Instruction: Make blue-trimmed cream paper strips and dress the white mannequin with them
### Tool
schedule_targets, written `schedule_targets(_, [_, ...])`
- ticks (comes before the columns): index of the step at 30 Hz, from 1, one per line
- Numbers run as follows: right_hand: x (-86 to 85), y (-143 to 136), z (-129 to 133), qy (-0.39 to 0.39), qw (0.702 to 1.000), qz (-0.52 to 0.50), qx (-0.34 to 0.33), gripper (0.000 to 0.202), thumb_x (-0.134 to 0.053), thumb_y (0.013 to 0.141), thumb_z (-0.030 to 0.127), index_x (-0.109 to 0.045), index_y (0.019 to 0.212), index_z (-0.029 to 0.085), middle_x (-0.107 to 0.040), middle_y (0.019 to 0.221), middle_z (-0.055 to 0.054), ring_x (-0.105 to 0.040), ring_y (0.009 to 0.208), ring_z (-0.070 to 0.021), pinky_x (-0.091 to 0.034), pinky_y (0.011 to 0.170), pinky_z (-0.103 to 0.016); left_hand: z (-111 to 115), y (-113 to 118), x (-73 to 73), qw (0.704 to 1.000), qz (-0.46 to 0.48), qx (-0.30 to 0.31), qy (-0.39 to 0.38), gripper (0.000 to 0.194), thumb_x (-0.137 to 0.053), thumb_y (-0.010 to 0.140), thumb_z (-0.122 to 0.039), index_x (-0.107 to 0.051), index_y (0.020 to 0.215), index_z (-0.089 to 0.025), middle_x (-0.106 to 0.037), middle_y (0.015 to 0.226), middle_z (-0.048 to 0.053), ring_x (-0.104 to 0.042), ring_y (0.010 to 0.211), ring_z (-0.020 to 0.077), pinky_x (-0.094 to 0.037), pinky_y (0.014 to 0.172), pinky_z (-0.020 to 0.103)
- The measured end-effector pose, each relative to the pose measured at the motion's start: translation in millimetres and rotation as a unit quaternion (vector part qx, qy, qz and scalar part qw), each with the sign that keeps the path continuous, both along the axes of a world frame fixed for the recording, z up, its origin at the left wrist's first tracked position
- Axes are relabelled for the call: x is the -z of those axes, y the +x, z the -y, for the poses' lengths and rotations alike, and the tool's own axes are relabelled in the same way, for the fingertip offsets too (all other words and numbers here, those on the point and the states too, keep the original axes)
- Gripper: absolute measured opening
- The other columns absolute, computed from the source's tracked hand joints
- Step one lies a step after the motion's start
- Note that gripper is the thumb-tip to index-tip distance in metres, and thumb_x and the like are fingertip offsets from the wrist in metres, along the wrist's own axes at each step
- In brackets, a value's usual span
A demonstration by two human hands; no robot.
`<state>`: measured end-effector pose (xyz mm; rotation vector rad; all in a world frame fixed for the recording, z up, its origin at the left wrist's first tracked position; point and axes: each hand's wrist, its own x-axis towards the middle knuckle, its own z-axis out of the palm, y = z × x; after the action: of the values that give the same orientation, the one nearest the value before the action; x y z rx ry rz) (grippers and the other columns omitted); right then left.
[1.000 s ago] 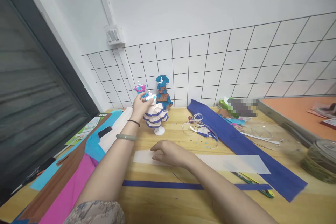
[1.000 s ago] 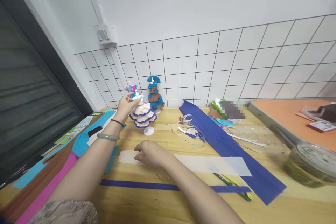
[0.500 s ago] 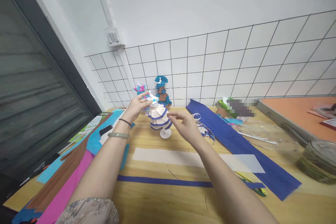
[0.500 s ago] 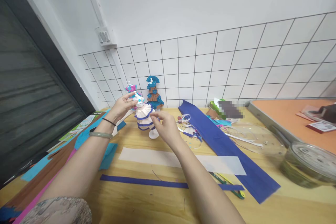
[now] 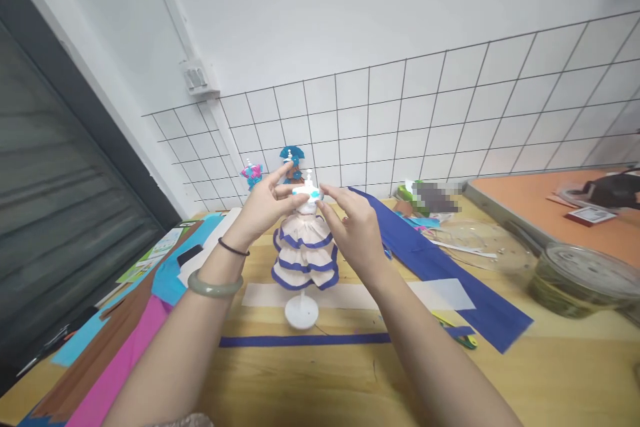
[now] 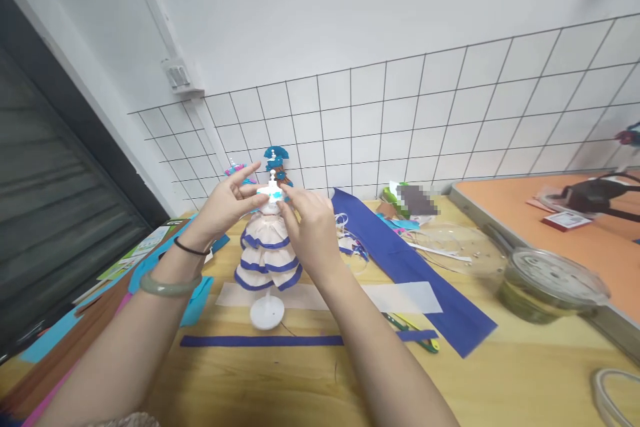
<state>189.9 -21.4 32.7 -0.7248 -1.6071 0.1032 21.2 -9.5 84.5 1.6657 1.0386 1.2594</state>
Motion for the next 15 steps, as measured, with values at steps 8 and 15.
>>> schedule_targets(8, [-9.3, -0.2, 12.4, -0.109, 0.974, -0.148, -0.136, 0.013, -0.059, 0.082, 0.027, -0.068, 0.088, 0.019, -0.069, 0.091, -0.002, -0.063, 0.083, -0.0129, -0.051, 0.078, -0.026, 32.9, 4.7, 7.7, 0.999, 0.034, -0.011, 0.031, 0.087, -0.077, 0.063, -0.037, -0.034, 0.137, -0.024, -0.065, 0.109, 0.010, -0.065, 0.090, 0.0212, -0.055, 0.074, 0.028])
schedule_targets(15, [-10.1, -10.7, 26.3, -0.108, 0.978, -0.080, -0.162, 0.014, -0.057, 0.083, 0.026, -0.068, 0.091, 0.022, -0.068, 0.097, 0.000, -0.061, 0.094, -0.0119, -0.049, 0.087, -0.027, 46.1, -5.6, 29.0, 0.998, 0.049, -0.045, -0.013, 0.088, -0.082, 0.055, -0.023, -0.042, 0.133, -0.027, -0.065, 0.107, 0.005, -0.064, 0.085, 0.0176, -0.054, 0.065, 0.020])
